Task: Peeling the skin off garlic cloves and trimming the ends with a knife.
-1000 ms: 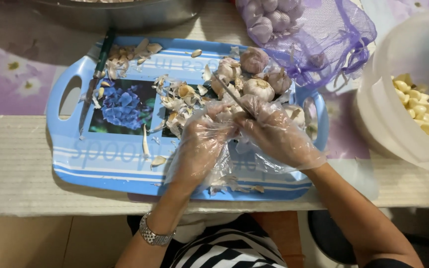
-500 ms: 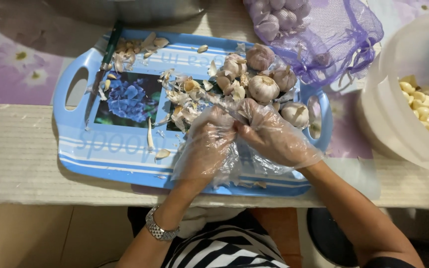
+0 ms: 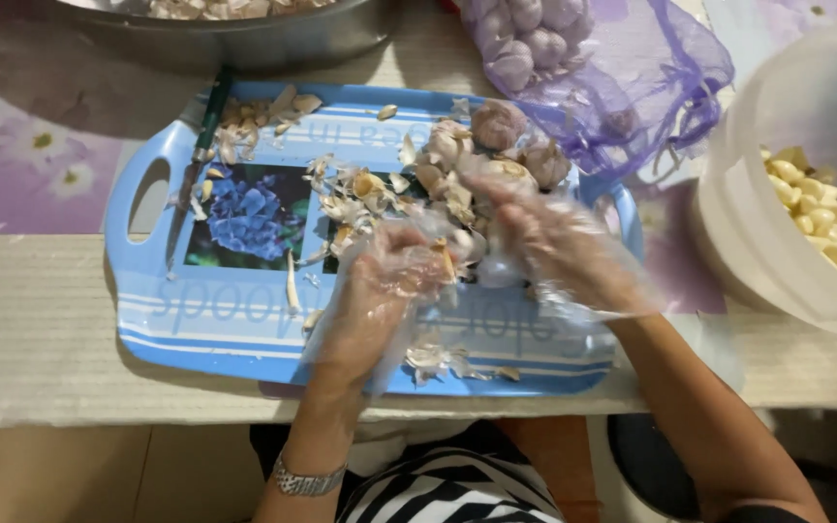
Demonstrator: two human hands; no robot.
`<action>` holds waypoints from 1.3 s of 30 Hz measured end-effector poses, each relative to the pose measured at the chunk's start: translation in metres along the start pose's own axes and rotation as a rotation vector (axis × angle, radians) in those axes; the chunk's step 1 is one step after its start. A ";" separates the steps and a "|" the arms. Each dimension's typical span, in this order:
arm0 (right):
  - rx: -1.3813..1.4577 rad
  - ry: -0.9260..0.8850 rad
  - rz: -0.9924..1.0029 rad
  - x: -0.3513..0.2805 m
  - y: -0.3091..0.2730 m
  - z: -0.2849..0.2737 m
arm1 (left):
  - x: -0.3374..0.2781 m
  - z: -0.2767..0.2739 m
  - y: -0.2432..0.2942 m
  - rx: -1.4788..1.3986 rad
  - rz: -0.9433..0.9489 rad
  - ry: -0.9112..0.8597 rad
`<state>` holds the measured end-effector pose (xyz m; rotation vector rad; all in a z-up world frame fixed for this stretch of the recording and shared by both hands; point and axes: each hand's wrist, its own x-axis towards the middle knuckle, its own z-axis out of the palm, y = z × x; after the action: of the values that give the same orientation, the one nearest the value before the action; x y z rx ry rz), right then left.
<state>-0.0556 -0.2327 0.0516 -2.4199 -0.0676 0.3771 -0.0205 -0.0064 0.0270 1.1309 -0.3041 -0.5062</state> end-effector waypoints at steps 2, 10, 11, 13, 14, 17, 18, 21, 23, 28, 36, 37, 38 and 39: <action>0.085 -0.019 -0.033 -0.003 -0.004 -0.005 | -0.004 -0.004 0.008 -0.063 -0.027 0.015; 0.298 -0.112 -0.069 -0.030 -0.026 0.009 | -0.010 -0.052 -0.034 -0.401 -0.155 0.009; 0.343 -0.124 -0.075 -0.032 -0.031 0.011 | -0.008 -0.057 -0.040 -0.420 -0.123 -0.027; 0.386 -0.138 -0.078 -0.027 -0.044 0.014 | -0.014 -0.057 -0.031 -0.394 -0.093 -0.077; 0.431 -0.146 -0.085 -0.025 -0.050 0.016 | -0.017 -0.057 -0.026 -0.362 -0.062 -0.132; 0.491 -0.228 0.017 -0.029 -0.043 0.027 | -0.018 -0.056 -0.023 -0.534 -0.090 -0.099; 0.491 -0.233 0.021 -0.029 -0.037 0.034 | -0.018 -0.057 -0.024 -0.538 -0.093 -0.096; 0.526 -0.193 0.062 -0.026 -0.036 0.044 | -0.018 -0.057 -0.022 -0.383 -0.098 -0.124; 0.461 -0.087 -0.143 -0.021 -0.054 0.040 | -0.020 -0.056 -0.019 -0.303 -0.096 -0.101; 0.553 0.037 -0.418 -0.019 -0.047 0.055 | -0.023 -0.062 -0.029 -0.268 -0.016 -0.185; 0.389 0.266 -0.421 -0.025 -0.063 0.059 | -0.023 -0.046 -0.014 -0.132 0.020 -0.092; 0.443 0.274 -0.473 -0.023 -0.054 0.065 | -0.023 -0.049 -0.021 -0.224 0.045 -0.123; 0.497 0.281 -0.524 -0.022 -0.046 0.070 | -0.024 -0.053 -0.028 -0.317 0.069 -0.153; 0.498 0.281 -0.525 -0.021 -0.046 0.070 | -0.024 -0.056 -0.031 -0.316 0.069 -0.153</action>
<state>-0.0935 -0.1572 0.0350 -1.8492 -0.4212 -0.1725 -0.0213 0.0393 -0.0231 0.7749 -0.3801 -0.5595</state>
